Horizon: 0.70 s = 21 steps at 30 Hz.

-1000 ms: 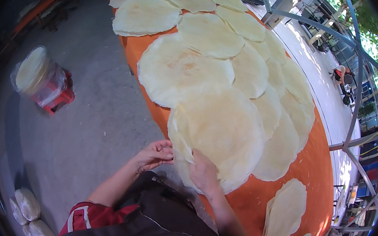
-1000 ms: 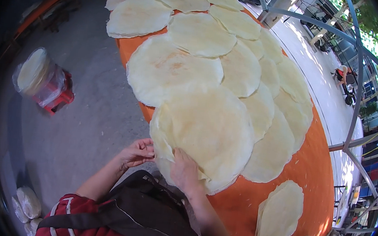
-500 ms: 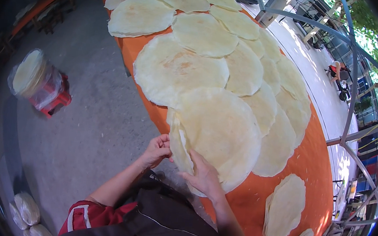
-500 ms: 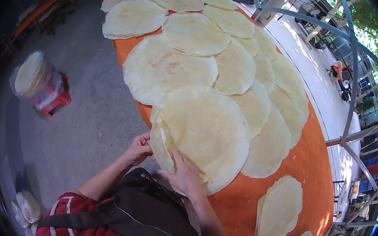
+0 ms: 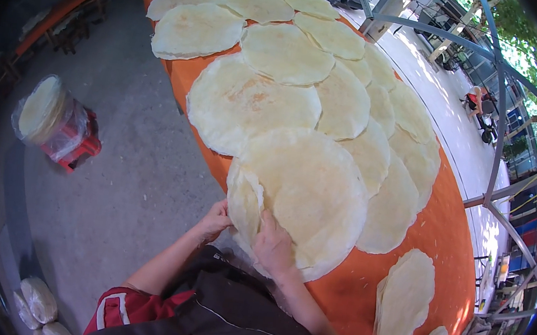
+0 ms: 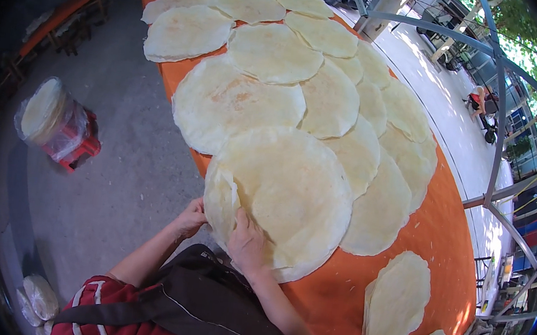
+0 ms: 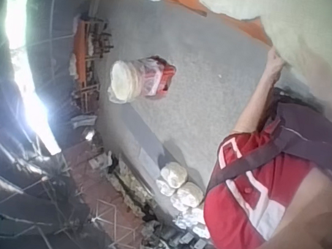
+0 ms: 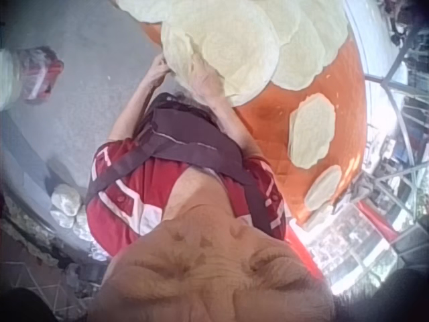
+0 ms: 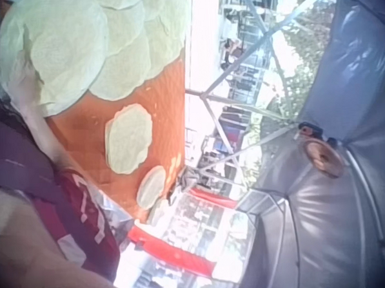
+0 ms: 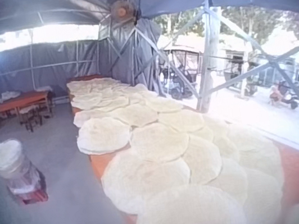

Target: The person lifts and stacks thin circular dough sheets by hand on a table covered with an orange cloth.

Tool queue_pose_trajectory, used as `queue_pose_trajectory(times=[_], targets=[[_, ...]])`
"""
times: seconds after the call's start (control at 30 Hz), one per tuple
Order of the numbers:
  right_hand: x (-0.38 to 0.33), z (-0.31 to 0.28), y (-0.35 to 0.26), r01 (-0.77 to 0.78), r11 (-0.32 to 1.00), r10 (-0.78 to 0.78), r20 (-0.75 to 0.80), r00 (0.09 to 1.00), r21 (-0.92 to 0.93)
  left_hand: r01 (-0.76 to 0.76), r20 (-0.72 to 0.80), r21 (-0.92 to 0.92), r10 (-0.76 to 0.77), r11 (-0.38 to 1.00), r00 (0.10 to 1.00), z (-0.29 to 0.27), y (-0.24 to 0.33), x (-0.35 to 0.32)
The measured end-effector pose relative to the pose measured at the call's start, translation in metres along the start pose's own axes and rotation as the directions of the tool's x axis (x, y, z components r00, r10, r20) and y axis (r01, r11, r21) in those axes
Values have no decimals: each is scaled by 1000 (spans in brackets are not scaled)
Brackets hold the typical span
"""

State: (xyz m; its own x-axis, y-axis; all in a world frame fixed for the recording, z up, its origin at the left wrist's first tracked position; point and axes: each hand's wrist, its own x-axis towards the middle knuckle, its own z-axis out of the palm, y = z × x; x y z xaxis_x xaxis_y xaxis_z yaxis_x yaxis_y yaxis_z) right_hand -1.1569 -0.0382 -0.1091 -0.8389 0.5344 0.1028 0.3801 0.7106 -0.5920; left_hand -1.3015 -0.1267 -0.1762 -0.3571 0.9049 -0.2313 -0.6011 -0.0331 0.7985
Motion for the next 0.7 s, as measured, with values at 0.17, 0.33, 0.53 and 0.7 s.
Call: queue_pose_trajectory(times=[0.17,0.33,0.53,0.7], targets=[[-13,-4,-31,100,971,-102,0,995,-216,25,-45,-21,-26,999,999,3,-1,-5],[-5,0,2,-52,999,52,-41,998,-2,-35,-121,79,45,996,992,17,4,-1],[25,-137,-33,-38,996,50,-151,987,82,202,274,-377,-99,904,957,15,39,-16],[43,-51,-17,133,963,-141,-19,990,-234,162,262,-360,-67,919,963,15,24,-6]])
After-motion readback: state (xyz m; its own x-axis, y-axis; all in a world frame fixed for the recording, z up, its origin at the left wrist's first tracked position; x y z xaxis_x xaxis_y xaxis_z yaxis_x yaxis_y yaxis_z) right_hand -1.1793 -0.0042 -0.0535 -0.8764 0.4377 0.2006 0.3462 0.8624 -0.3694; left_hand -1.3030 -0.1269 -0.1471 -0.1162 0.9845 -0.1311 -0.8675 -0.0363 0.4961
